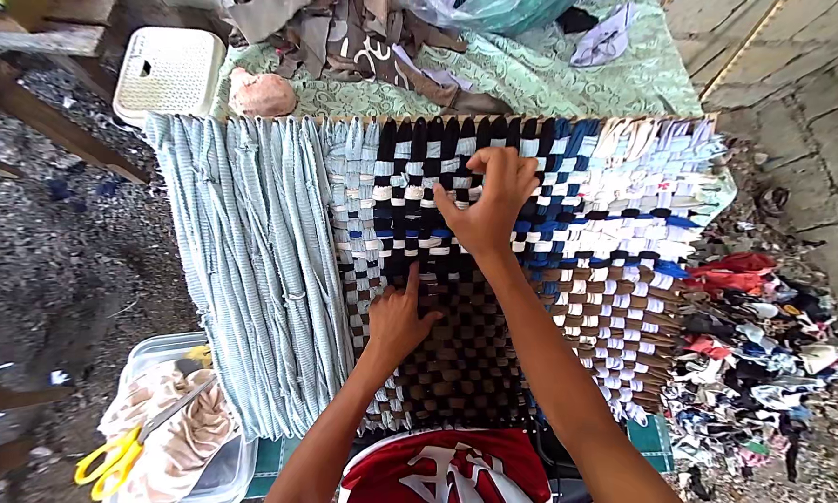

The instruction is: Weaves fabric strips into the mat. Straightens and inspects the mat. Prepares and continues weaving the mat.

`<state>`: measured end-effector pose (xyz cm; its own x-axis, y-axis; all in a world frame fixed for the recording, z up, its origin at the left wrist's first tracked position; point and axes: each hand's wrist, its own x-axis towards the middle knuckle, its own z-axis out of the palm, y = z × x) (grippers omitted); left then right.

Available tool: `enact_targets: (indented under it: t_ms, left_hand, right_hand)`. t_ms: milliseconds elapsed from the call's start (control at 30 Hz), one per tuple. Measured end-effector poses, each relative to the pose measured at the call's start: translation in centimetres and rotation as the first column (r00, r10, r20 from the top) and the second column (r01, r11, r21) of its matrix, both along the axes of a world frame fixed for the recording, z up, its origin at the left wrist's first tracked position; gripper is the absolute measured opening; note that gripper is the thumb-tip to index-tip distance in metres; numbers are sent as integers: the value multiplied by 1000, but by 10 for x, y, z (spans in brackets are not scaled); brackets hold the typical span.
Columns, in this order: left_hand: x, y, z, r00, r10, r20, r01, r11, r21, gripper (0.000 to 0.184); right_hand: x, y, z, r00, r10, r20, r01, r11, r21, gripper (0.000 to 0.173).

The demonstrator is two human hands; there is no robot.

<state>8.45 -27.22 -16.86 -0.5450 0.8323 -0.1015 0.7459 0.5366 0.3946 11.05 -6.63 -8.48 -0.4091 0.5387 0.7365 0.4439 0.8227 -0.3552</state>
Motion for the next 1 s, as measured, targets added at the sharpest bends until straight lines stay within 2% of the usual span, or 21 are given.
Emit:
enact_targets:
  t_ms: [233, 467, 667, 800, 900, 1000]
  left_hand:
    - [-1, -1, 2, 1000, 2, 8, -3, 1000, 14, 101]
    - [-1, -1, 0, 1000, 8, 29, -9, 1000, 27, 99]
    - [0, 0, -1, 1000, 6, 20, -7, 1000, 31, 100]
    - [-1, 1, 0, 1000, 6, 22, -7, 1000, 13, 99]
    - [0, 1, 1, 1000, 13, 25, -13, 1000, 19, 99]
    - [0, 0, -1, 1000, 11, 18, -11, 999, 31, 100]
  right_hand:
    - [-9, 13, 5, 999, 33, 38, -32, 999, -30, 48]
    - [-3, 17, 4, 992, 122, -11, -122, 990, -68, 35]
    - [-22, 17, 22, 998, -38, -46, 38, 999, 14, 51]
    - [-28, 25, 24, 998, -65, 9, 65, 997, 28, 41]
    - [-23, 34, 18, 1000, -7, -12, 7, 1000, -3, 40]
    - [-9, 44, 10, 969, 217, -116, -224, 973, -54, 34]
